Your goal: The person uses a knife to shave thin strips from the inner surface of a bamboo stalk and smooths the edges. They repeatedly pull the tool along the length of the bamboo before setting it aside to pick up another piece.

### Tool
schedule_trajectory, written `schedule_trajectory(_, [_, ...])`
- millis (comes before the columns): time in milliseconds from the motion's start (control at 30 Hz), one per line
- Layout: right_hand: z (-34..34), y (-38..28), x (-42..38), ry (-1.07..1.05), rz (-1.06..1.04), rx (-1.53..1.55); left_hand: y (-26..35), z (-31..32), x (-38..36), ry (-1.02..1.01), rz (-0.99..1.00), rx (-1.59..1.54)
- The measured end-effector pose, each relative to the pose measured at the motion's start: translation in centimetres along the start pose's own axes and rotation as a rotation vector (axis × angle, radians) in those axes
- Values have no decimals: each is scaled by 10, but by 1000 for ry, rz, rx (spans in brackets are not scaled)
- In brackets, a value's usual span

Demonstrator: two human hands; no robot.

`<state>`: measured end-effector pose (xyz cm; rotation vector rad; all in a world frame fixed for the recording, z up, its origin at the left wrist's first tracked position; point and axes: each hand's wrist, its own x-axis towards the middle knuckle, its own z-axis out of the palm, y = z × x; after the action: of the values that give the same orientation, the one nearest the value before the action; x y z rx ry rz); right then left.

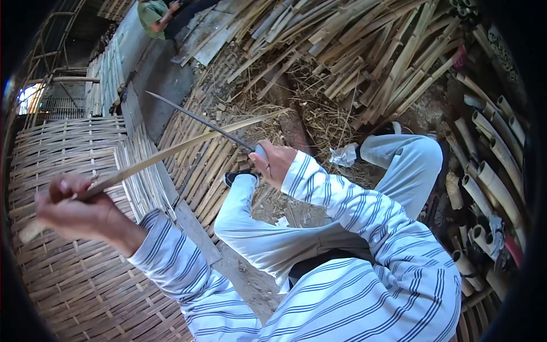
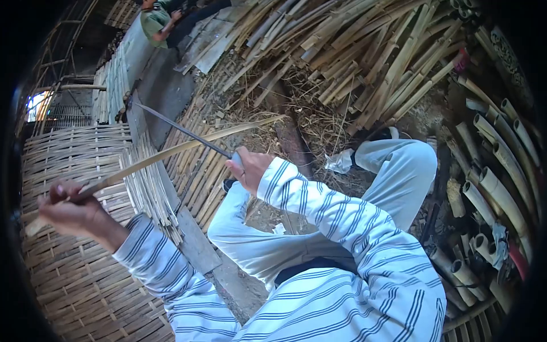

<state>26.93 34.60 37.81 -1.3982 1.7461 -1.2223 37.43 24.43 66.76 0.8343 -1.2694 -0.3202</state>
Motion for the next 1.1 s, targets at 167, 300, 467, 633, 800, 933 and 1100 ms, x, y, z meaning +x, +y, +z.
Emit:
schedule_trajectory(167, [82,212,24,-144,568,-122,-23,-24,19,1,2,-52])
schedule_trajectory(300, [60,193,25,-264,654,-184,-28,-4,20,56,51,44])
schedule_trajectory(467, [45,81,40,-85,384,75,-33,15,30,91,48,-18])
schedule_trajectory(633, [50,87,47,-76,282,0,-46,-6,46,39,-16,-89])
schedule_trajectory(800, [102,266,38,-241,539,-344,-48,-18,51,60,-54,-114])
schedule_trajectory(933, [109,289,45,-147,752,-125,-61,-13,65,39,-81,-129])
schedule_trajectory(1100, [90,210,63,-232,450,-54,-83,-27,89,73,-93,-71])
